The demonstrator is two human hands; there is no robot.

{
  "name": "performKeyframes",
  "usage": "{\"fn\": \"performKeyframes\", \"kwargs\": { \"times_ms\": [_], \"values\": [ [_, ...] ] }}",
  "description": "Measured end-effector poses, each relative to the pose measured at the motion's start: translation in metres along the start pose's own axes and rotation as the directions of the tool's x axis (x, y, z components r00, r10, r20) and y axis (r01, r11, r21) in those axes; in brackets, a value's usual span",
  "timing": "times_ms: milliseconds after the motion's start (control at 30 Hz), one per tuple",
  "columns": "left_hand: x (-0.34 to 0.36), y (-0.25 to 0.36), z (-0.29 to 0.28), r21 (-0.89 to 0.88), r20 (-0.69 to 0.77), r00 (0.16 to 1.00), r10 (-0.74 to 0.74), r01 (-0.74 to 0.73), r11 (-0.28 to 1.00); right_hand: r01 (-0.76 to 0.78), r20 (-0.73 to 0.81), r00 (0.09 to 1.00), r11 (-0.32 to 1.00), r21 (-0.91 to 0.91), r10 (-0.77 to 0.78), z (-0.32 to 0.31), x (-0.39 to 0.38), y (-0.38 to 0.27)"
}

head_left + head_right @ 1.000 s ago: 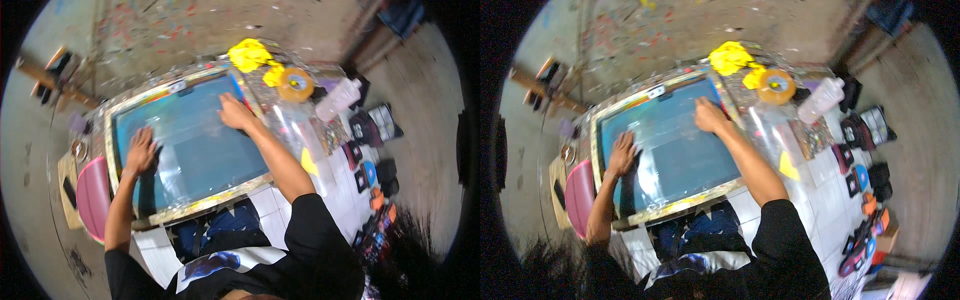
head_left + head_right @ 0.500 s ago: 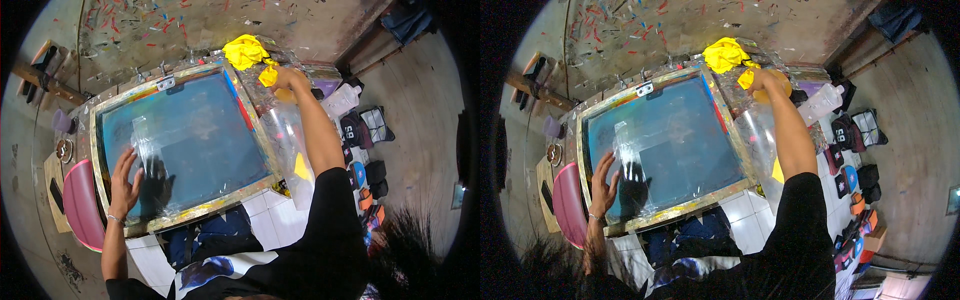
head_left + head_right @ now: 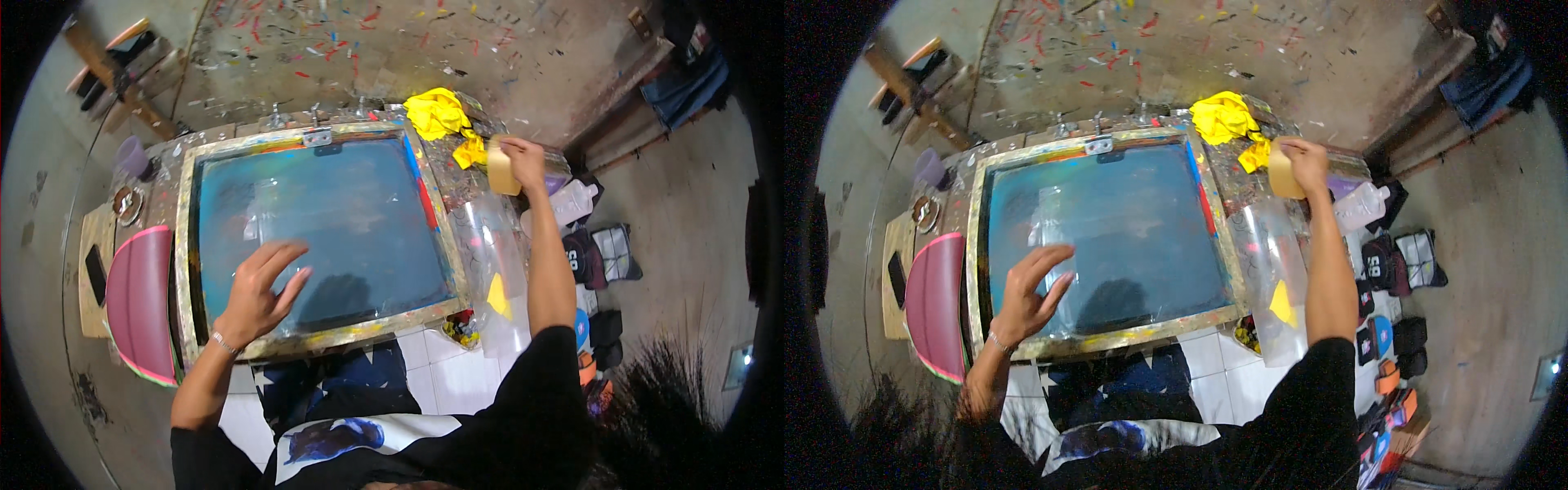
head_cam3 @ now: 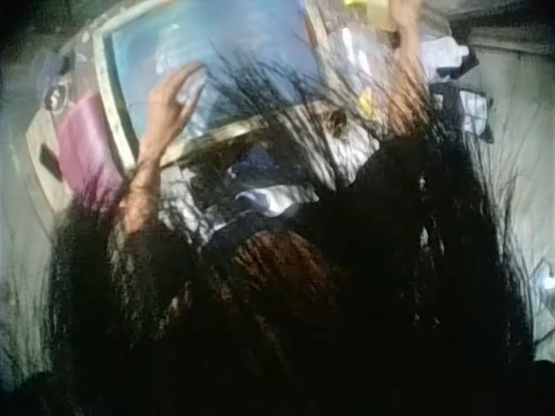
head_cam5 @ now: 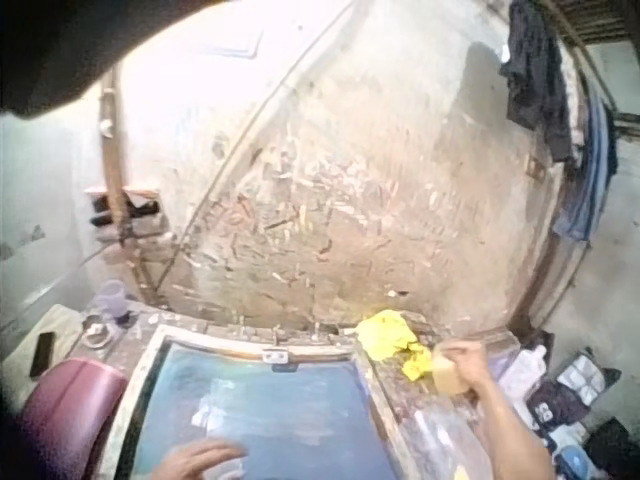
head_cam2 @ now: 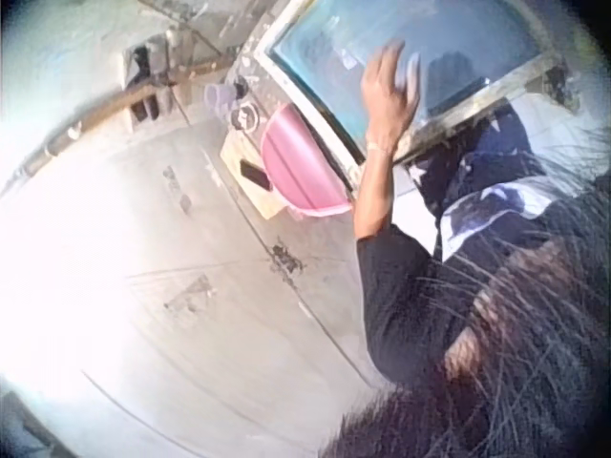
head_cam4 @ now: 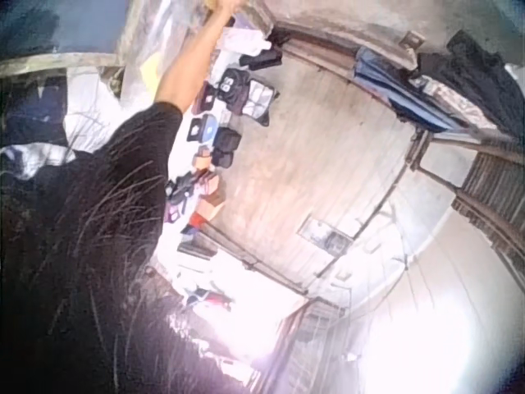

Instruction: The person applies strips of tape to the edges of a screen printing frame and then uses a squeegee to spread ink across the mesh.

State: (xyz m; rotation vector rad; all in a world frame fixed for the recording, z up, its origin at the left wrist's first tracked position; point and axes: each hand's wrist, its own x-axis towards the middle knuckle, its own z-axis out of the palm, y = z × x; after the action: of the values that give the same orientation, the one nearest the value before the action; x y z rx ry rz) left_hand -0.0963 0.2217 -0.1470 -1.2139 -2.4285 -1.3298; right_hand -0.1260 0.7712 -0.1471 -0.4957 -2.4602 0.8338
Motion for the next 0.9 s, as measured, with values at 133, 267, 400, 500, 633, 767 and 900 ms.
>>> {"fn": "performKeyframes", "kwargs": {
  "times_ms": [133,267,400,500,633,767,900],
  "values": [
    [0.048,0.052,0.025,-0.162,-0.225,0.958,0.179,-0.218,0.963,0.058,0.010,0.998,0.975,0.215,-0.062,-0.059,-0.068,-0.117],
    [0.063,0.115,0.050,-0.309,-0.294,0.926,0.236,-0.325,0.894,-0.043,0.154,0.988,0.919,0.393,-0.020,-0.075,-0.188,-0.210],
    [0.006,0.118,0.067,-0.358,-0.057,0.983,0.174,-0.183,0.916,-0.276,0.442,0.897,0.814,0.512,0.026,-0.046,-0.298,-0.215],
    [-0.044,0.123,0.068,-0.337,0.175,0.981,0.089,-0.025,0.941,-0.372,0.476,0.878,0.682,0.630,0.040,-0.023,-0.359,-0.204],
    [-0.083,0.121,0.060,-0.221,0.233,0.972,0.011,0.042,0.974,-0.460,0.491,0.868,0.479,0.747,0.069,0.011,-0.399,-0.204],
    [-0.099,0.114,0.063,-0.172,0.181,0.983,-0.037,0.069,0.983,-0.562,0.560,0.824,0.001,0.827,0.085,0.021,-0.413,-0.213],
    [-0.105,0.112,0.062,-0.273,0.010,0.988,-0.157,0.154,0.950,-0.472,0.501,0.853,0.190,0.861,-0.150,0.032,-0.440,-0.211]
  ]
}}
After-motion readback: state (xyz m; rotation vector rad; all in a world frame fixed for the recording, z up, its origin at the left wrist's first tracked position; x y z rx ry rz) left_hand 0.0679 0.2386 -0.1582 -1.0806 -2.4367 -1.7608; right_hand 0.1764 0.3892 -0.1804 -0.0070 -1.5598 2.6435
